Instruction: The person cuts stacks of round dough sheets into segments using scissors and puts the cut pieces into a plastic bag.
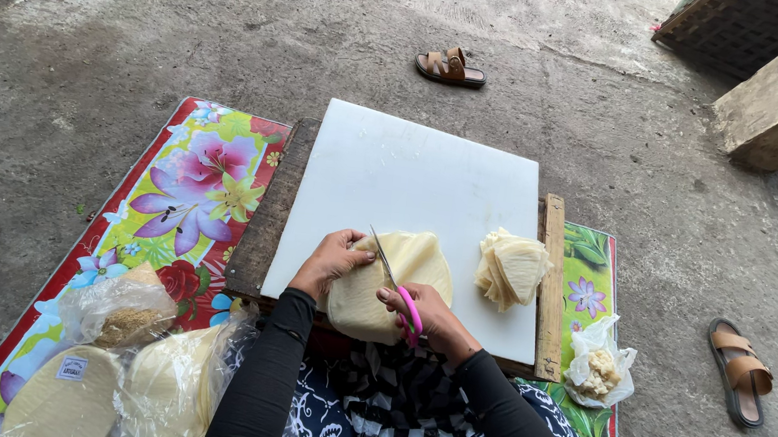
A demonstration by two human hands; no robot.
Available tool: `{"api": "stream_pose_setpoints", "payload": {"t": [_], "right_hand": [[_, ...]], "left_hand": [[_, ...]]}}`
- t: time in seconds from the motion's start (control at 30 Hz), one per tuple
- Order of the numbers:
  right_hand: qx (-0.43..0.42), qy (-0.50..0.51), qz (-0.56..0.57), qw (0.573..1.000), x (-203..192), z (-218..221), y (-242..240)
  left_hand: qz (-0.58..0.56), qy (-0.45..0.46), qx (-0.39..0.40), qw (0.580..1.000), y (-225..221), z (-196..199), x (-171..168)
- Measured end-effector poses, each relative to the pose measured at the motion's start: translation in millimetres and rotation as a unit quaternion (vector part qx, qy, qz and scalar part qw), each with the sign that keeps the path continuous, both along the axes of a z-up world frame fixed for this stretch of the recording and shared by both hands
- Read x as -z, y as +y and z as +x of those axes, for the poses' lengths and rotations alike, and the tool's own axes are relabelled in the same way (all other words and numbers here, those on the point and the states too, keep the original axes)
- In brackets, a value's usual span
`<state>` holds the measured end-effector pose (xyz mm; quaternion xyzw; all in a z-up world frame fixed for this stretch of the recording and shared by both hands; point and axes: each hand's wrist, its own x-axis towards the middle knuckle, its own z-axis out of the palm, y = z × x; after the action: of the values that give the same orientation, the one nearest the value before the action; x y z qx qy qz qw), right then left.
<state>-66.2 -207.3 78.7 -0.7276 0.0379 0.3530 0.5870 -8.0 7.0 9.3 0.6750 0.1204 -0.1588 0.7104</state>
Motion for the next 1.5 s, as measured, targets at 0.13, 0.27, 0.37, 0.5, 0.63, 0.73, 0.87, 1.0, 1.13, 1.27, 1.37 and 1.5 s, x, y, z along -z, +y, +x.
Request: {"api": "stream_pose_setpoints", "payload": {"t": [0.13, 0.27, 0.37, 0.5, 0.63, 0.73, 0.87, 1.0, 1.13, 1.27, 1.37, 1.5], "right_hand": [[-0.007, -0.026, -0.004, 1.000, -2, -4, 2], [-0.031, -0.035, -0.029, 0.998, -10, -14, -5], [-0.038, -0.031, 0.009, 0.999, -14, -26, -19], [0.044, 0.007, 0.067, 0.997, -10, -56, -51], [0.141, -0.001, 0.082, 0.987, 9, -96, -96], [0.208, 0.010, 0.111, 0.972, 32, -128, -128], [0.263, 0.014, 0.101, 0.959, 68, -169, -164], [0.287, 0.030, 0.074, 0.954, 102, -185, -184], [0.312, 0.036, 0.071, 0.947, 125, -200, -191], [0.328, 0.052, 0.092, 0.939, 139, -197, -187], [0.323, 0.044, 0.103, 0.940, 140, -197, -185], [0.335, 0.044, 0.103, 0.935, 138, -196, -181]], "left_hand": [[-0.006, -0.003, 0.005, 1.000, 2, 2, 11], [0.074, -0.026, 0.024, 0.997, 22, 8, 28], [0.161, -0.118, 0.000, 0.980, 55, 20, 32], [0.367, -0.154, -0.066, 0.915, 86, 25, 24], [0.520, -0.203, -0.095, 0.824, 70, 24, 3], [0.589, -0.197, -0.103, 0.777, 37, 17, -13], [0.574, -0.135, 0.036, 0.807, -20, 11, -27], [0.554, -0.080, 0.070, 0.826, -45, 18, -30], [0.518, -0.047, 0.122, 0.845, -45, 28, -23], [0.423, -0.113, 0.090, 0.895, -39, 19, -33], [0.277, -0.113, 0.055, 0.953, -36, 10, -62], [0.215, -0.136, 0.024, 0.967, -45, 5, -115]]}}
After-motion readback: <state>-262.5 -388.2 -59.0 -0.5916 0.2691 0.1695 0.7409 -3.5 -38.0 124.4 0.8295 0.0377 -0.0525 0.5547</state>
